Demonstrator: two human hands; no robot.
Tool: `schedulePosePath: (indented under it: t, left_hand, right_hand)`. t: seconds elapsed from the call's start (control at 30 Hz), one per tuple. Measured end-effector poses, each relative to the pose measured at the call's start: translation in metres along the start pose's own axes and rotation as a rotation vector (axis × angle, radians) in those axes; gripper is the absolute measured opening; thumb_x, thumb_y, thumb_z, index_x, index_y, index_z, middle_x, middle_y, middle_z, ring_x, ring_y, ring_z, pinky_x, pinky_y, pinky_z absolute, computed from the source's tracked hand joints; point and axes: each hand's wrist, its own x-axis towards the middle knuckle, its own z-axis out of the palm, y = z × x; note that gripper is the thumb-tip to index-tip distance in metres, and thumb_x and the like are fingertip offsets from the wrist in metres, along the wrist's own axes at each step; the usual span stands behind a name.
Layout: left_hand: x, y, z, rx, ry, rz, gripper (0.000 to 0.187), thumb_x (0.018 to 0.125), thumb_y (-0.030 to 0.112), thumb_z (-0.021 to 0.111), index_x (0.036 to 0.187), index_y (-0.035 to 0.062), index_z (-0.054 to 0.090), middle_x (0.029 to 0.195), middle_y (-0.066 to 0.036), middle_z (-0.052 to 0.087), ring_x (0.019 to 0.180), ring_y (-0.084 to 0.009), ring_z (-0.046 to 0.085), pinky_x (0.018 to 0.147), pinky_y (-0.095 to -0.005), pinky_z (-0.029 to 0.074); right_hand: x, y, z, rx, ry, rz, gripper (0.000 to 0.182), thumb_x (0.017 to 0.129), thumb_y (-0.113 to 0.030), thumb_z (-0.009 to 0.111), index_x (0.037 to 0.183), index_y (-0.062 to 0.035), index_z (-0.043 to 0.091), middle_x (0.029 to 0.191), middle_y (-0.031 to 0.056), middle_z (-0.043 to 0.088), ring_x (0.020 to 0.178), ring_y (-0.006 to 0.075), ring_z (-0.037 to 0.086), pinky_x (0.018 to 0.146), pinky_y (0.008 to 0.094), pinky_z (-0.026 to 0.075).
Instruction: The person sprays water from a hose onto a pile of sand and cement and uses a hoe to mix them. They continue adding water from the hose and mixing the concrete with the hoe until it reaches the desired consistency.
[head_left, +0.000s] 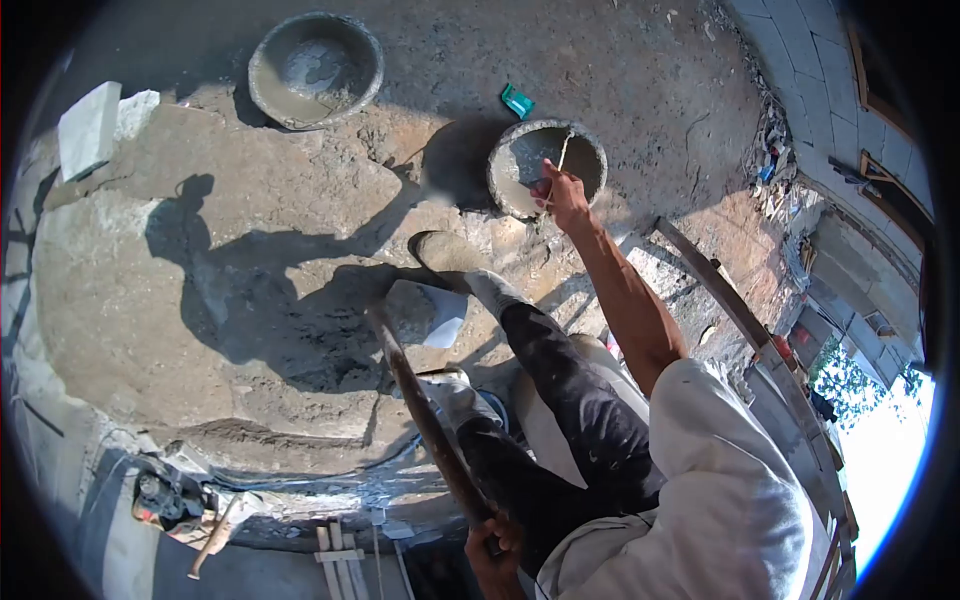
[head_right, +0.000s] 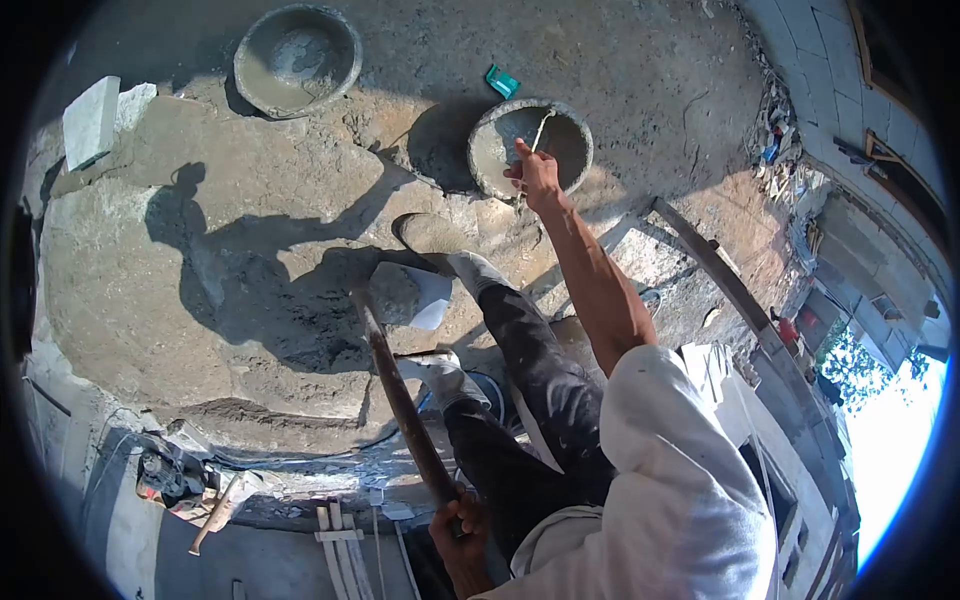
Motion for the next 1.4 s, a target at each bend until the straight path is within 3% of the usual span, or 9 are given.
schedulePosePath:
  t: [0.13, 0.43, 0.53, 0.57, 0.67, 0.77, 0.87, 1.0, 1.4]
  left_hand:
    - [-0.005, -0.002, -0.005, 0.094, -0.029, 0.024, 0.024, 0.079, 0.005, 0.056, 0.102, 0.0005, 0.052, 0.067, -0.006, 0.049, 0.049, -0.0149, 0.047, 0.045, -0.028, 0.039]
    - [-0.009, -0.005, -0.017, 0.065, -0.112, 0.101, 0.021, 0.08, 0.005, 0.054, 0.101, 0.0017, 0.053, 0.065, -0.005, 0.049, 0.048, -0.0148, 0.048, 0.044, -0.0281, 0.039]
    - [-0.015, -0.017, -0.031, -0.011, -0.138, 0.203, 0.018, 0.079, 0.005, 0.056, 0.096, 0.0009, 0.052, 0.063, -0.005, 0.049, 0.045, -0.0146, 0.048, 0.042, -0.028, 0.039]
    - [-0.016, -0.021, -0.034, 0.094, -0.104, 0.226, 0.019, 0.076, 0.002, 0.058, 0.094, 0.0014, 0.05, 0.063, -0.006, 0.05, 0.045, -0.0155, 0.049, 0.041, -0.0285, 0.04]
    - [-0.016, -0.029, -0.047, 0.294, -0.024, 0.295, 0.025, 0.071, -0.002, 0.063, 0.091, 0.0011, 0.048, 0.063, -0.007, 0.054, 0.044, -0.0168, 0.052, 0.041, -0.029, 0.043]
    - [-0.011, -0.041, -0.08, 0.306, -0.069, 0.339, 0.026, 0.072, -0.001, 0.063, 0.094, 0.0001, 0.047, 0.064, -0.007, 0.054, 0.044, -0.0153, 0.053, 0.042, -0.0276, 0.044]
    - [-0.005, -0.046, -0.13, 0.435, -0.08, 0.372, 0.032, 0.075, 0.002, 0.063, 0.103, -0.001, 0.048, 0.065, -0.006, 0.053, 0.046, -0.0138, 0.053, 0.043, -0.0274, 0.043]
    - [0.025, -0.033, -0.194, 0.395, -0.151, 0.457, 0.035, 0.077, 0.005, 0.065, 0.104, -0.0003, 0.043, 0.066, -0.005, 0.052, 0.047, -0.0125, 0.055, 0.042, -0.0279, 0.044]
    - [0.154, 0.309, -0.241, 0.054, -0.65, 0.878, 0.021, 0.077, 0.004, 0.069, 0.083, 0.0059, 0.048, 0.061, -0.004, 0.054, 0.045, -0.0123, 0.054, 0.041, -0.0274, 0.044]
  right_hand:
    - [-0.005, -0.064, 0.01, -0.152, 0.038, -0.153, 0.018, 0.091, -0.023, 0.054, 0.092, -0.0066, 0.062, 0.053, -0.0001, 0.042, 0.044, 0.0098, 0.039, 0.047, 0.031, 0.044]
    - [-0.009, -0.088, 0.062, -0.288, -0.094, -0.317, 0.017, 0.085, -0.003, 0.039, 0.087, 0.0041, 0.055, 0.056, 0.0072, 0.048, 0.041, 0.0179, 0.051, 0.037, 0.033, 0.044]
    - [0.026, -0.059, 0.052, -0.168, 0.127, -0.292, 0.026, 0.082, -0.011, 0.057, 0.102, 0.0035, 0.052, 0.078, 0.016, 0.059, 0.062, 0.0276, 0.064, 0.052, 0.0375, 0.054]
    - [-0.018, -0.067, 0.05, -0.819, 0.12, -0.419, 0.055, 0.084, -0.013, 0.056, 0.13, -0.0024, 0.028, 0.113, 0.0264, 0.053, 0.095, 0.0379, 0.06, 0.08, 0.0477, 0.051]
    - [-0.068, 0.012, 0.066, -1.088, -0.1, -0.756, 0.083, 0.079, -0.04, 0.069, 0.139, -0.0011, 0.026, 0.131, 0.0241, 0.047, 0.113, 0.038, 0.052, 0.094, 0.0412, 0.042]
    - [-0.273, 0.09, 0.119, -1.181, -0.722, 0.277, 0.091, 0.075, -0.074, 0.054, 0.14, -0.0138, 0.033, 0.125, 0.0162, 0.051, 0.105, 0.0295, 0.057, 0.081, 0.0486, 0.049]
    - [-0.39, 0.185, 0.149, -0.912, -0.738, 0.412, 0.066, 0.074, -0.044, 0.076, 0.113, -0.0039, 0.04, 0.089, 0.0126, 0.053, 0.07, 0.0228, 0.062, 0.055, 0.0403, 0.054]
    - [-0.434, 0.249, 0.173, -1.04, -0.799, 0.104, 0.04, 0.077, -0.009, 0.07, 0.1, -0.0053, 0.038, 0.068, 0.0054, 0.047, 0.045, 0.0151, 0.052, 0.041, 0.0316, 0.049]
    - [-0.517, 0.412, 0.491, -0.969, -1.442, -0.598, 0.041, 0.084, -0.011, 0.062, 0.115, -0.005, 0.036, 0.077, 0.0097, 0.053, 0.052, 0.0172, 0.058, 0.045, 0.0322, 0.053]
